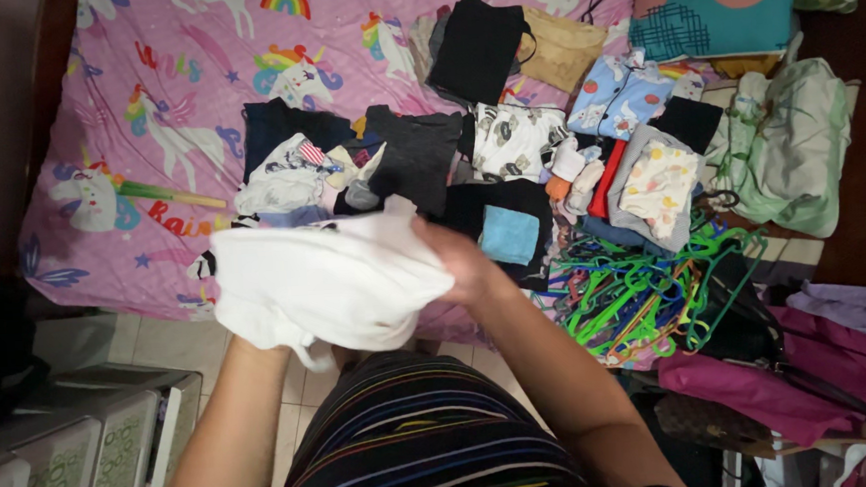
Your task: The person folds various pieces of clothing, including shirts and pants, on a bed with a pink unicorn-patterned sheet. They also open a drawer, remove some items, and continue folding the clothes by hand.
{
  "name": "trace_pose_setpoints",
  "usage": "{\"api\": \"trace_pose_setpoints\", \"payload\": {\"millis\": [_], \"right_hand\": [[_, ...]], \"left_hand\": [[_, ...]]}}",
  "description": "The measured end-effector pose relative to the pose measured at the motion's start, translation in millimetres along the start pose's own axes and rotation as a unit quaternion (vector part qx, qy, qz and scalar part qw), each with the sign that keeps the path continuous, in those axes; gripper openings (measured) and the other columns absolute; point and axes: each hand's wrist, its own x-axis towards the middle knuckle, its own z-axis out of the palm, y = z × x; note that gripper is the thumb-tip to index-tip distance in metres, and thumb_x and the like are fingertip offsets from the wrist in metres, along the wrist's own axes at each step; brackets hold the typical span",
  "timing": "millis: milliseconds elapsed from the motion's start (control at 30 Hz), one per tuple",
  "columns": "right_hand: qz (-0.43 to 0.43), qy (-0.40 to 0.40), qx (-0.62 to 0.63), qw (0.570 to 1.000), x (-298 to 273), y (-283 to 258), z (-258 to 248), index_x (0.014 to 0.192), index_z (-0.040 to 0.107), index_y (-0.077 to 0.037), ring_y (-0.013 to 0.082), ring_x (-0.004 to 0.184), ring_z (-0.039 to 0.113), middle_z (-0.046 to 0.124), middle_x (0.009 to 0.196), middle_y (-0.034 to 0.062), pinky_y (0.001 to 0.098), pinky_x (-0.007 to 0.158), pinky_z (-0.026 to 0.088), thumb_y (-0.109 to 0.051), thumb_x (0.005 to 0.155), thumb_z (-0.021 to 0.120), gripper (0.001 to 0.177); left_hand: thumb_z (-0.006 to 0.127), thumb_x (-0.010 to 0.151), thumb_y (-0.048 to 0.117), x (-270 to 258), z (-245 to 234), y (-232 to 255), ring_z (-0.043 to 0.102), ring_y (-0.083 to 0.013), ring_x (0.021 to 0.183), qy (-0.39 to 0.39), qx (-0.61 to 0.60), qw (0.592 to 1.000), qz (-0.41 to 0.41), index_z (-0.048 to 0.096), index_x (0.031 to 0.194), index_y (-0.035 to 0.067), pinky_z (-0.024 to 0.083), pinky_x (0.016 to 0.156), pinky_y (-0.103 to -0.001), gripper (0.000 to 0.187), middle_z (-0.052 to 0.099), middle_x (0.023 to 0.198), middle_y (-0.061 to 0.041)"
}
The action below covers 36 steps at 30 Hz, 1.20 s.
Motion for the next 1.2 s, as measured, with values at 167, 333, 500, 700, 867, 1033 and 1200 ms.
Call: {"api": "trace_pose_setpoints", "payload": {"millis": [167, 333, 500, 700, 867, 1033, 1200], "right_hand": [[0.05, -0.072, -0.289, 0.953, 0, 10, 12, 0.148, 0.049, 0.013, 0.0296, 0.127, 0.06, 0.059, 0.143, 0.0301, 0.0473, 0.111, 0.045, -0.026, 0.103, 0.067, 0.062], [-0.014, -0.237, 0.041, 0.971, -8, -3, 31, 0.152, 0.041, 0.005, 0.0406, 0.135, 0.059, 0.057, 0.146, 0.0278, 0.0491, 0.119, 0.042, -0.042, 0.106, 0.06, 0.068], [0.024, -0.011, 0.083, 0.996, -6, 8, 14, 0.156, 0.037, 0.003, 0.033, 0.134, 0.056, 0.054, 0.149, 0.0208, 0.0481, 0.117, 0.04, -0.037, 0.099, 0.067, 0.076], [-0.039, -0.124, -0.072, 0.989, -11, -2, -2, 0.153, 0.043, 0.008, 0.0329, 0.139, 0.055, 0.056, 0.15, 0.0215, 0.0457, 0.122, 0.04, -0.029, 0.098, 0.071, 0.072], [-0.084, -0.038, 0.034, 0.995, -16, -28, 17, 0.15, 0.042, 0.002, 0.0326, 0.139, 0.054, 0.052, 0.151, 0.0185, 0.0487, 0.12, 0.041, -0.027, 0.094, 0.073, 0.07], [-0.083, -0.048, -0.082, 0.992, -17, -36, 41, 0.159, 0.038, 0.002, 0.0321, 0.143, 0.05, 0.049, 0.155, 0.0198, 0.0483, 0.122, 0.04, -0.025, 0.099, 0.075, 0.076], [-0.136, -0.086, -0.083, 0.984, -6, -26, 55, 0.164, 0.029, -0.007, 0.0279, 0.143, 0.048, 0.045, 0.158, 0.0154, 0.0445, 0.12, 0.041, -0.011, 0.093, 0.075, 0.085]], "left_hand": [[0.065, 0.092, 0.016, -1, 12, -7, 0.065, -0.0304, 0.108, 0.006, 0.042, 0.999, 0.008, 0.053, 0.133, 0.001, 0.052, 0.092, -0.046, 0.045, 0.064, 0.122, -0.017], [0.065, 0.092, 0.017, -1, 19, -9, 0.065, -0.0302, 0.106, 0.006, 0.076, 0.997, 0.02, 0.054, 0.131, 0.002, 0.052, 0.091, -0.046, 0.044, 0.064, 0.12, -0.017], [0.065, 0.091, 0.018, -8, 20, -3, 0.065, -0.0299, 0.105, 0.006, 0.082, 0.996, 0.027, 0.055, 0.129, 0.003, 0.052, 0.09, -0.046, 0.042, 0.064, 0.118, -0.016], [0.065, 0.091, 0.019, -6, 21, 4, 0.065, -0.0296, 0.103, -0.004, 0.105, 0.994, 0.043, 0.056, 0.127, 0.003, 0.052, 0.088, -0.045, 0.04, 0.065, 0.116, -0.016], [0.065, 0.091, 0.019, -22, 24, 20, 0.065, -0.0294, 0.101, -0.05, 0.161, 0.985, 0.033, 0.056, 0.125, 0.004, 0.052, 0.087, -0.045, 0.038, 0.065, 0.114, -0.015], [0.065, 0.091, 0.02, -43, 17, 56, 0.065, -0.0292, 0.099, -0.05, 0.178, 0.979, 0.089, 0.057, 0.123, 0.005, 0.052, 0.085, -0.045, 0.037, 0.065, 0.112, -0.015], [0.065, 0.09, 0.021, -30, 52, 50, 0.066, -0.0289, 0.098, -0.092, 0.316, 0.933, 0.147, 0.058, 0.121, 0.005, 0.052, 0.084, -0.045, 0.035, 0.066, 0.11, -0.014]]}}
